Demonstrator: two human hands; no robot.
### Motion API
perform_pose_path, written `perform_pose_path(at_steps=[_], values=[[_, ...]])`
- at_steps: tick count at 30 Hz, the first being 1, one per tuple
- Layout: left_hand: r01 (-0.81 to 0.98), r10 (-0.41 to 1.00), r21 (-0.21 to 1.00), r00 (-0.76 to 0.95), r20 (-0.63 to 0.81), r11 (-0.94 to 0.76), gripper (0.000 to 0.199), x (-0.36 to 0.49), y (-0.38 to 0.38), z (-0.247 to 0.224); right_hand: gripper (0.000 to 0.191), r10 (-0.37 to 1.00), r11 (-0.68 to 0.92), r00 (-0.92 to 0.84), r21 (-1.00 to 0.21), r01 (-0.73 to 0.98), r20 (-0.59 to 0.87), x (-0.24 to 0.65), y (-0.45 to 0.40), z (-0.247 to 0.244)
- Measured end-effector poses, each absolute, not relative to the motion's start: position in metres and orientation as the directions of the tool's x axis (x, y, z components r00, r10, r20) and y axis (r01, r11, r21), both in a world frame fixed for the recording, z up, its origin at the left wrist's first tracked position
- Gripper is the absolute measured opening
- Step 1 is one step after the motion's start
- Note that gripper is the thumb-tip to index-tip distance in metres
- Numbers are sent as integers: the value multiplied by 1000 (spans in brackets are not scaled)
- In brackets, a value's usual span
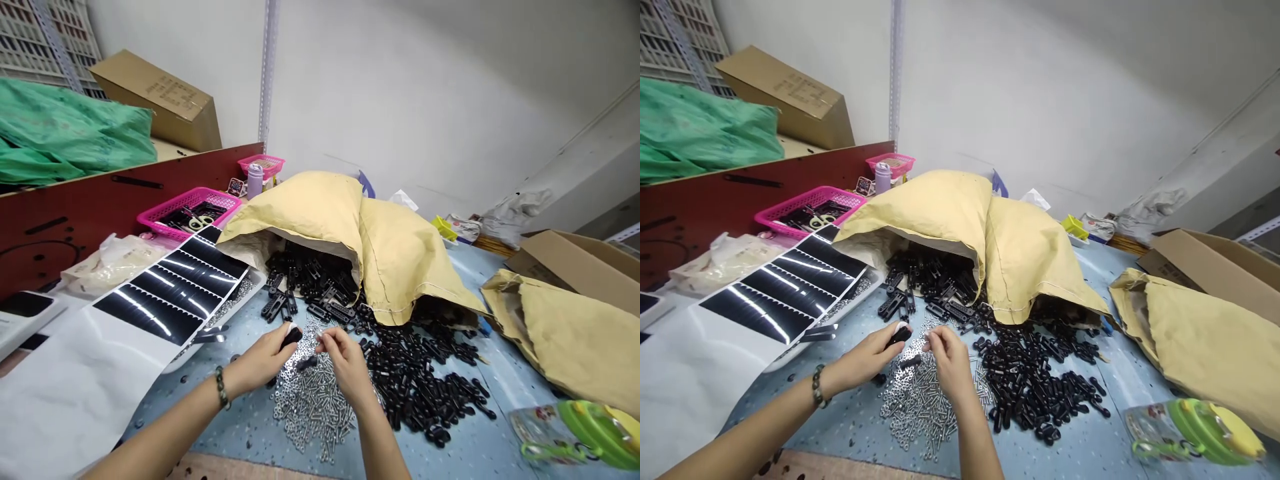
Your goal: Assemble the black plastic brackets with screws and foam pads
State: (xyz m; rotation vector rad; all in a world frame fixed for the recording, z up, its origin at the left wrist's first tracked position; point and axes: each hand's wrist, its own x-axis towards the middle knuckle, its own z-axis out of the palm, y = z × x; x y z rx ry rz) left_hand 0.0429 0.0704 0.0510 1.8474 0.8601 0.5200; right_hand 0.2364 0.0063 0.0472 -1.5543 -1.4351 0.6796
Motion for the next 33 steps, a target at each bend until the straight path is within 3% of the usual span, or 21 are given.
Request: perform_pose_path(at_steps=[2, 6, 10, 13, 16, 21, 24, 26, 28, 30, 31, 33], values=[[315, 767, 912, 642, -1, -263, 15, 42, 71, 49, 26, 947, 114, 221, -886, 449, 233, 223, 8, 52], [316, 847, 931, 531, -13, -184, 17, 32, 77, 36, 19, 922, 194, 160, -776, 600, 354, 205, -10, 51], [263, 904, 961, 427, -33, -89, 25, 17, 80, 21, 18, 939, 343, -188, -717, 607, 290, 153, -51, 33], [203, 902, 977, 430, -37, -57, 28, 8, 77, 14, 46, 832, 546, -485, -559, 624, 270, 102, -72, 10], [160, 879, 986, 475, -43, -38, 31, -2, 73, 15, 45, 773, 626, -580, -450, 637, 256, 70, -77, -11], [148, 856, 989, 512, -67, -11, 22, -21, 63, 27, 34, 789, 582, -577, -558, 592, 211, 70, -75, -10], [154, 846, 988, 527, -83, 0, 20, -33, 58, 38, 34, 808, 575, -499, -608, 547, 315, 113, -72, 0], [149, 836, 989, 542, -89, 8, 25, -41, 56, 45, 36, 828, 547, -318, -538, 641, 462, 165, -66, 4], [141, 833, 990, 546, -93, 18, 32, -48, 54, 50, 31, 884, 234, 38, -510, 828, 466, 229, -57, 7], [170, 847, 984, 515, -131, 49, 40, -52, 52, 51, 33, 819, -124, 369, -493, 861, 439, 288, -48, 11], [203, 853, 977, 498, -154, 58, 43, -53, 52, 50, 35, 789, -258, 466, -472, 843, 401, 312, -43, 14], [267, 844, 962, 501, -192, 61, 50, -50, 52, 47, 33, 776, -340, 510, -436, 834, 372, 342, -30, 18]])
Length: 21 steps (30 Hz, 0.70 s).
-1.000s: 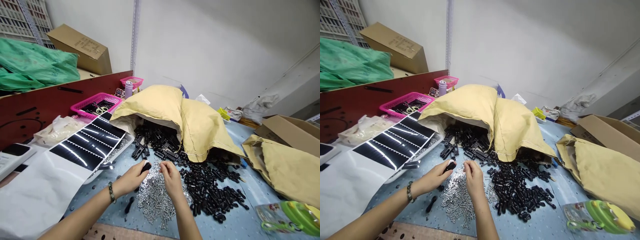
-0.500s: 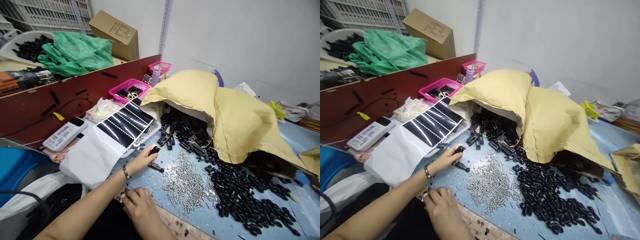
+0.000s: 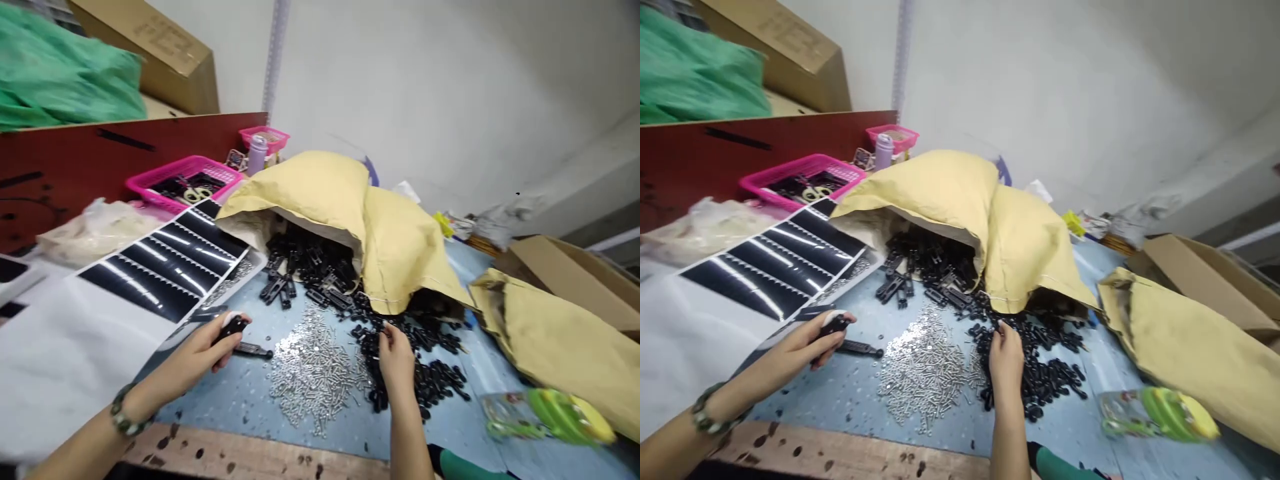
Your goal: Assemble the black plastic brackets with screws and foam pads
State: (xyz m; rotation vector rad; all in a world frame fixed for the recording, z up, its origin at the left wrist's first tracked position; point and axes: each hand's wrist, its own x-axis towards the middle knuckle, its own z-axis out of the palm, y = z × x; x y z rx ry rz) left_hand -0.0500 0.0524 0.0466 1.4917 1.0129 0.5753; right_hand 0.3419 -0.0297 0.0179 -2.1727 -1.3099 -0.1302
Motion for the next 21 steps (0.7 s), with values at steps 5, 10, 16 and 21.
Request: perform_pose_path(at_steps=[5, 10, 16, 21], values=[[322, 814, 945, 535, -228, 54, 56, -31, 46, 44, 32, 858, -328, 441, -381, 864, 262, 340, 17, 10], [328, 792, 945, 571, -216, 22, 41, -10, 46, 58, 22, 880, -312, 428, -427, 849, 209, 340, 35, 8], [374, 763, 920, 627, -158, -117, 32, 10, 64, 60, 18, 905, -91, 331, -637, 766, 269, 297, 13, 33], [382, 738, 849, 674, 15, -366, 20, 21, 66, 60, 14, 933, 314, 0, -815, 488, 359, 209, 3, 66]])
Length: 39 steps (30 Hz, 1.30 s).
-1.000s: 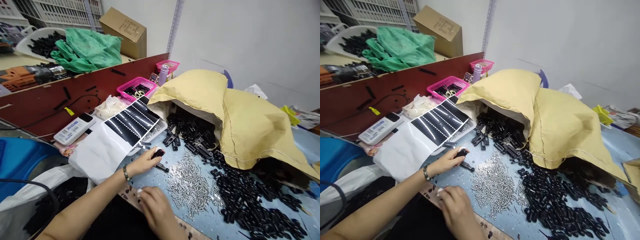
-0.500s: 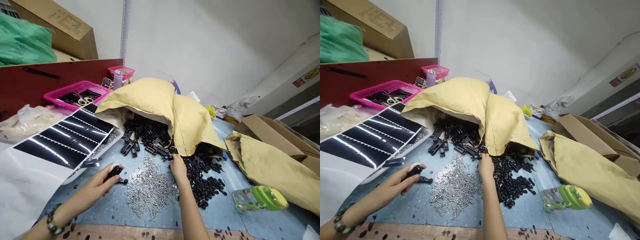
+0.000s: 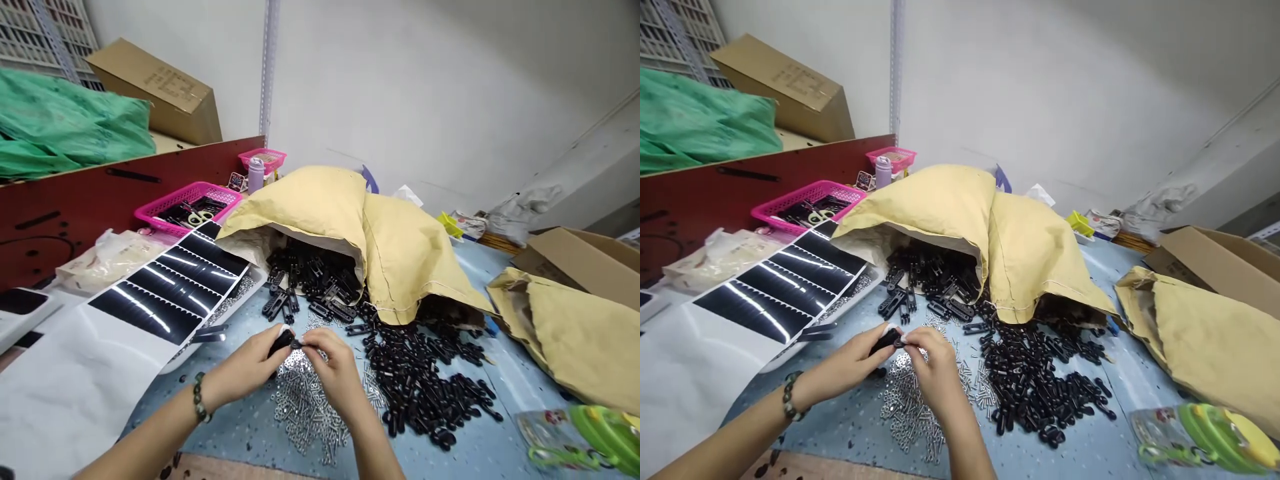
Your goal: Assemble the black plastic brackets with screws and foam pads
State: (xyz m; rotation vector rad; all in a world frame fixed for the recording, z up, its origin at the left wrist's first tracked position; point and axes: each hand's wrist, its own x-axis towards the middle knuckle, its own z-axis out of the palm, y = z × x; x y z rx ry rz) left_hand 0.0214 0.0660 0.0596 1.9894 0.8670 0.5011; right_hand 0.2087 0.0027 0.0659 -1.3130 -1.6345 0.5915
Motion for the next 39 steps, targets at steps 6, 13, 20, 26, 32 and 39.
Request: perform_pose_path(at_steps=[6, 13, 20, 26, 32, 39], values=[[438, 683, 668, 715, 147, -602, 24, 14, 72, 62, 15, 909, 385, -113, -705, 596, 401, 187, 11, 79], [494, 685, 617, 721, 102, -613, 30, -1, 76, 61, 20, 959, 196, 49, -775, 601, 280, 183, 0, 48], [528, 686, 605, 727, 41, -596, 11, -15, 75, 37, 17, 969, 123, -18, -413, 902, 248, 154, -30, -11], [547, 660, 614, 749, -57, -569, 13, -28, 69, 33, 15, 964, 114, -19, -347, 931, 266, 162, -19, -15], [535, 682, 689, 727, -80, -489, 13, -36, 58, 50, 19, 975, 149, -55, -457, 877, 213, 158, -15, 1], [473, 693, 756, 720, -35, -453, 22, -18, 72, 48, 24, 970, 70, 57, -495, 866, 237, 157, -10, -2]])
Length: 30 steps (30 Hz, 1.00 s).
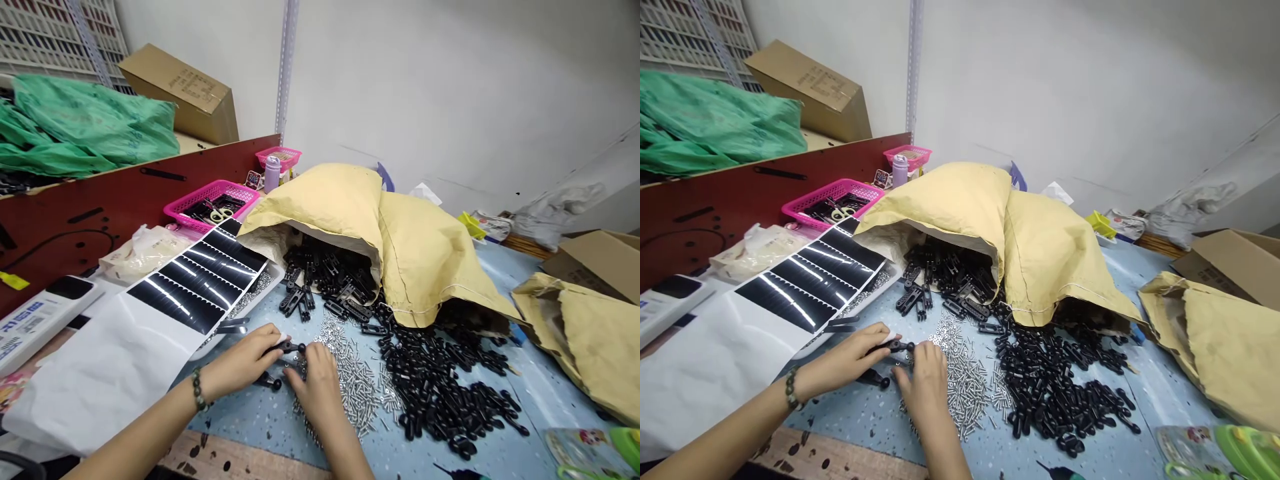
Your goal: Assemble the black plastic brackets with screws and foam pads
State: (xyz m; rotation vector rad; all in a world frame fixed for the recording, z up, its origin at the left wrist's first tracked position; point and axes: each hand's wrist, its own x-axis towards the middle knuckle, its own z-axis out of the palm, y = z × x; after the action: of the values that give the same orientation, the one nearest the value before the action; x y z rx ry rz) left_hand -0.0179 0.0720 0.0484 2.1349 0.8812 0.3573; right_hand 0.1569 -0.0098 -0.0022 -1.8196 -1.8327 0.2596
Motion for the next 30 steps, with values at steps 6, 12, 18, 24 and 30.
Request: perform_pose_path(at_steps=[6, 12, 18, 24, 30], values=[[478, 610, 703, 789, -79, -527, 11, -8, 76, 24, 28, 932, 261, -53, -564, 784, 358, 170, -24, -18], [511, 607, 665, 787, -107, -545, 22, -17, 77, 21, 21, 915, 280, -76, -487, 827, 396, 155, -19, -30], [526, 618, 688, 773, -143, -499, 19, -22, 85, 20, 15, 956, 198, -29, -570, 798, 292, 160, -3, -14], [516, 715, 760, 692, -98, -394, 12, -18, 82, 30, 27, 908, -29, 283, -626, 779, 310, 175, 63, -2], [365, 842, 930, 514, -164, -42, 42, 25, 96, 27, 26, 918, 36, 232, -650, 759, 322, 170, 49, 5]])
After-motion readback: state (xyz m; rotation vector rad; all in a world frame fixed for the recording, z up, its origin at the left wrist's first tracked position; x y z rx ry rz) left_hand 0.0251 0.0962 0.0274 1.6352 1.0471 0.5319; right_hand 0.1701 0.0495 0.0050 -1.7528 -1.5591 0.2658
